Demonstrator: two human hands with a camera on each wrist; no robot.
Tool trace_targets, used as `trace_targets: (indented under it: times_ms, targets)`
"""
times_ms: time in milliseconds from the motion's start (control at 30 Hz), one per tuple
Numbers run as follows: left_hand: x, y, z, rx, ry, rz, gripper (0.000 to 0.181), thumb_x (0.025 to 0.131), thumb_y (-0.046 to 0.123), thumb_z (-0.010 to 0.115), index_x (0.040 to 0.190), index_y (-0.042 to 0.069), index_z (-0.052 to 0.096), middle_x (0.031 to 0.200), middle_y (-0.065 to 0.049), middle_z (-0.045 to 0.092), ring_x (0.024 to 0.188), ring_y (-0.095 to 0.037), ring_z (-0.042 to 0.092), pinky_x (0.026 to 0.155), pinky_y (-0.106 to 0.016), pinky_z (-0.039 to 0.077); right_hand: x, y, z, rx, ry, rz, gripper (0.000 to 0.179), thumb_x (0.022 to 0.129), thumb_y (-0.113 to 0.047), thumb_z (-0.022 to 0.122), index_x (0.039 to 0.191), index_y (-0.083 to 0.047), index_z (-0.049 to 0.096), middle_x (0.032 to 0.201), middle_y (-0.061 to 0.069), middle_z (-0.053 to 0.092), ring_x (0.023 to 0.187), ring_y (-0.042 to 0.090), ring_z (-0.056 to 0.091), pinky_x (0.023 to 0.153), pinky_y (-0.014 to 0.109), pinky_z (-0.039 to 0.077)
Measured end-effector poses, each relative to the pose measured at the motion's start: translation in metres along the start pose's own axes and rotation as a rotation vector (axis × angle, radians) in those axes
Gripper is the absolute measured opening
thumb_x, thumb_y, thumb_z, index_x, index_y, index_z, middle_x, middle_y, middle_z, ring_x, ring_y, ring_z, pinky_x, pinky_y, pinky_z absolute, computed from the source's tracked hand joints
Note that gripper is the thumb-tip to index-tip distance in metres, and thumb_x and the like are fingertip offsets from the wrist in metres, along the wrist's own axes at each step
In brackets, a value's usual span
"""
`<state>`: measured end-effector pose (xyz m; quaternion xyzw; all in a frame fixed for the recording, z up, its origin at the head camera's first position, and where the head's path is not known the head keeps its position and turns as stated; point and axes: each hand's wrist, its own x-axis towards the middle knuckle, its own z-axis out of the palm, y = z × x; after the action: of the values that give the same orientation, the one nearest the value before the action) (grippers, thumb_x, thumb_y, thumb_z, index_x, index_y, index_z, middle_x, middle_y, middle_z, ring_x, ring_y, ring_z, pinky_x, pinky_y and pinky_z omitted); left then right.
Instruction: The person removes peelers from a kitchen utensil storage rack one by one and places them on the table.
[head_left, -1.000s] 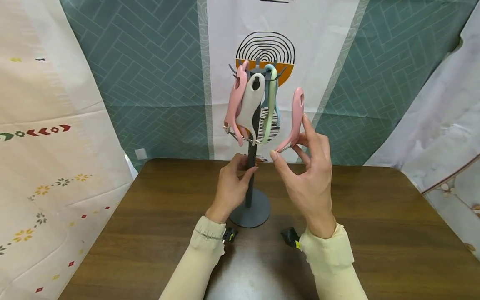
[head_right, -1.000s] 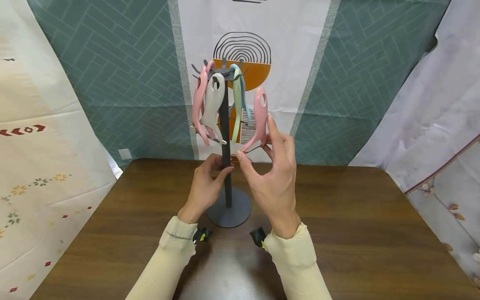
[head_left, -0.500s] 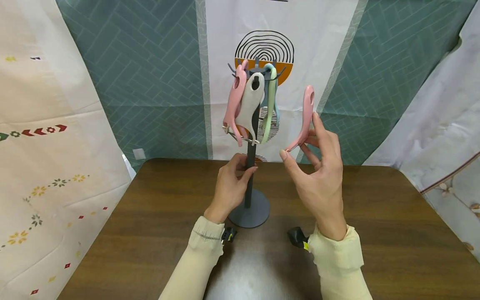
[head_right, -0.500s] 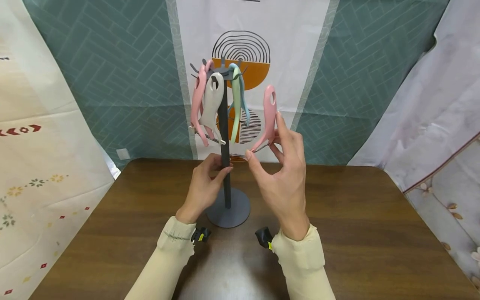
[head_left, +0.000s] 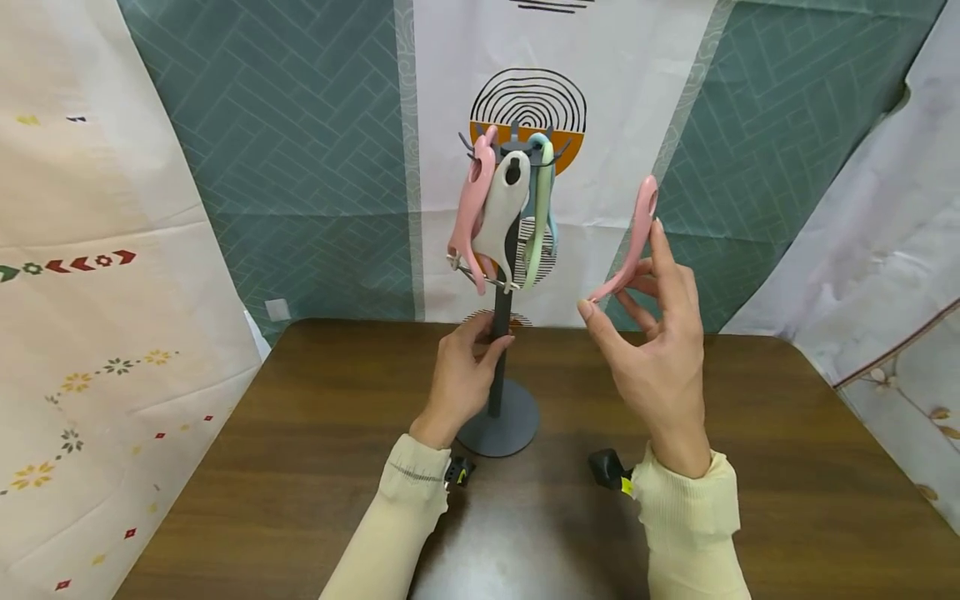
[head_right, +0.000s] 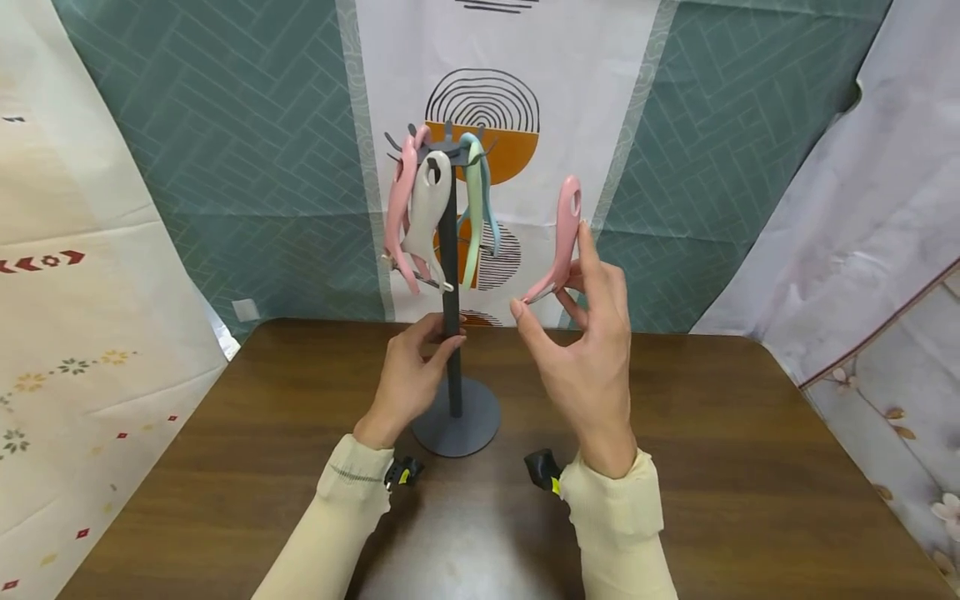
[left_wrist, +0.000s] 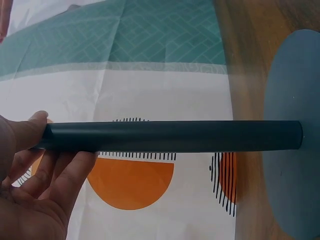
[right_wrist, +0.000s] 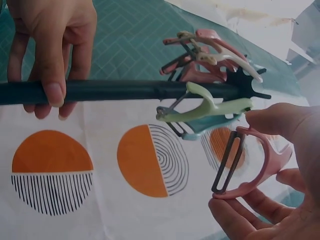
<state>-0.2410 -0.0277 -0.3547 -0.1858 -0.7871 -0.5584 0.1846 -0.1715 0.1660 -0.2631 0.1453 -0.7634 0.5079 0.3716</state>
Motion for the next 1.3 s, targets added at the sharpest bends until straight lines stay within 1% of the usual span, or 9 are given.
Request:
trace_targets:
  times_ms: [200, 333, 433, 600, 700, 867, 933, 1133, 1300]
  targets:
    - [0.000, 0.000, -0.001, 0.007, -0.003, 0.010, 0.020, 0.097, 0.014, 0.071, 0.116, 0.010, 0.070, 0.102, -0.006, 0.074, 0.096, -0.020, 0.071, 0.082, -0.037, 0.063, 0.002, 0.003, -0.004, -0.066, -0.030, 0.013, 0.099, 0.084, -0.002, 0.081, 0.160, -0.038, 0.029, 0.124, -0.005, 0.050, 0.115, 0.013, 0.057, 0.104, 0.031, 0.052]
    - [0.001, 0.000, -0.003, 0.015, -0.007, 0.015, 0.020, 0.098, 0.016, 0.070, 0.117, 0.010, 0.070, 0.103, -0.006, 0.074, 0.097, -0.020, 0.071, 0.082, -0.036, 0.062, 0.004, 0.004, -0.006, -0.111, -0.047, 0.017, 0.101, 0.083, -0.004, 0.082, 0.160, -0.041, 0.027, 0.125, 0.003, 0.051, 0.114, 0.010, 0.055, 0.103, 0.040, 0.052]
    - [0.002, 0.001, -0.003, 0.024, -0.014, 0.014, 0.021, 0.098, 0.016, 0.069, 0.118, 0.009, 0.070, 0.104, -0.007, 0.073, 0.098, -0.020, 0.070, 0.082, -0.036, 0.062, 0.005, 0.005, -0.008, -0.132, -0.044, 0.018, 0.102, 0.083, -0.004, 0.083, 0.160, -0.041, 0.027, 0.125, 0.007, 0.052, 0.113, 0.009, 0.055, 0.101, 0.043, 0.052]
    - [0.003, 0.001, -0.004, 0.033, -0.013, 0.014, 0.021, 0.098, 0.015, 0.069, 0.118, 0.008, 0.069, 0.104, -0.008, 0.073, 0.098, -0.021, 0.070, 0.082, -0.036, 0.062, 0.005, 0.008, -0.009, -0.156, -0.056, 0.036, 0.102, 0.083, -0.005, 0.083, 0.160, -0.041, 0.025, 0.125, 0.008, 0.051, 0.113, 0.007, 0.054, 0.101, 0.043, 0.053]
    - [0.002, 0.001, -0.004, 0.024, -0.011, 0.013, 0.021, 0.098, 0.014, 0.070, 0.117, 0.008, 0.069, 0.104, -0.008, 0.073, 0.098, -0.021, 0.071, 0.081, -0.036, 0.062, 0.006, 0.010, -0.011, -0.185, -0.063, 0.059, 0.102, 0.084, -0.008, 0.083, 0.160, -0.043, 0.024, 0.124, 0.006, 0.052, 0.112, 0.006, 0.054, 0.100, 0.043, 0.053]
    - [0.000, 0.000, -0.003, 0.017, -0.010, 0.014, 0.020, 0.098, 0.014, 0.070, 0.117, 0.008, 0.069, 0.103, -0.008, 0.073, 0.097, -0.021, 0.071, 0.081, -0.036, 0.062, 0.008, 0.013, -0.013, -0.220, -0.078, 0.104, 0.101, 0.084, -0.012, 0.084, 0.158, -0.048, 0.024, 0.118, 0.001, 0.054, 0.109, 0.006, 0.053, 0.099, 0.035, 0.055]
    - [0.001, 0.000, -0.003, 0.018, -0.007, 0.013, 0.021, 0.098, 0.014, 0.070, 0.117, 0.008, 0.069, 0.103, -0.008, 0.073, 0.097, -0.021, 0.071, 0.081, -0.036, 0.062, 0.008, 0.013, -0.014, -0.225, -0.089, 0.117, 0.101, 0.084, -0.014, 0.084, 0.157, -0.049, 0.024, 0.116, 0.000, 0.054, 0.109, 0.008, 0.053, 0.098, 0.034, 0.055]
    - [0.001, 0.000, -0.003, 0.015, -0.009, 0.004, 0.022, 0.098, 0.015, 0.070, 0.118, 0.007, 0.069, 0.104, -0.009, 0.073, 0.098, -0.021, 0.070, 0.082, -0.037, 0.062, 0.010, 0.015, -0.016, -0.249, -0.123, 0.148, 0.101, 0.085, -0.020, 0.083, 0.158, -0.049, 0.020, 0.115, 0.002, 0.053, 0.106, 0.008, 0.053, 0.100, 0.045, 0.054]
    - [0.001, -0.001, -0.004, 0.016, -0.012, -0.001, 0.022, 0.098, 0.015, 0.070, 0.118, 0.008, 0.069, 0.104, -0.008, 0.073, 0.098, -0.021, 0.070, 0.083, -0.038, 0.062, 0.011, 0.019, -0.018, -0.277, -0.125, 0.157, 0.103, 0.086, -0.024, 0.083, 0.159, -0.049, 0.015, 0.113, 0.003, 0.052, 0.105, 0.008, 0.054, 0.098, 0.046, 0.056]
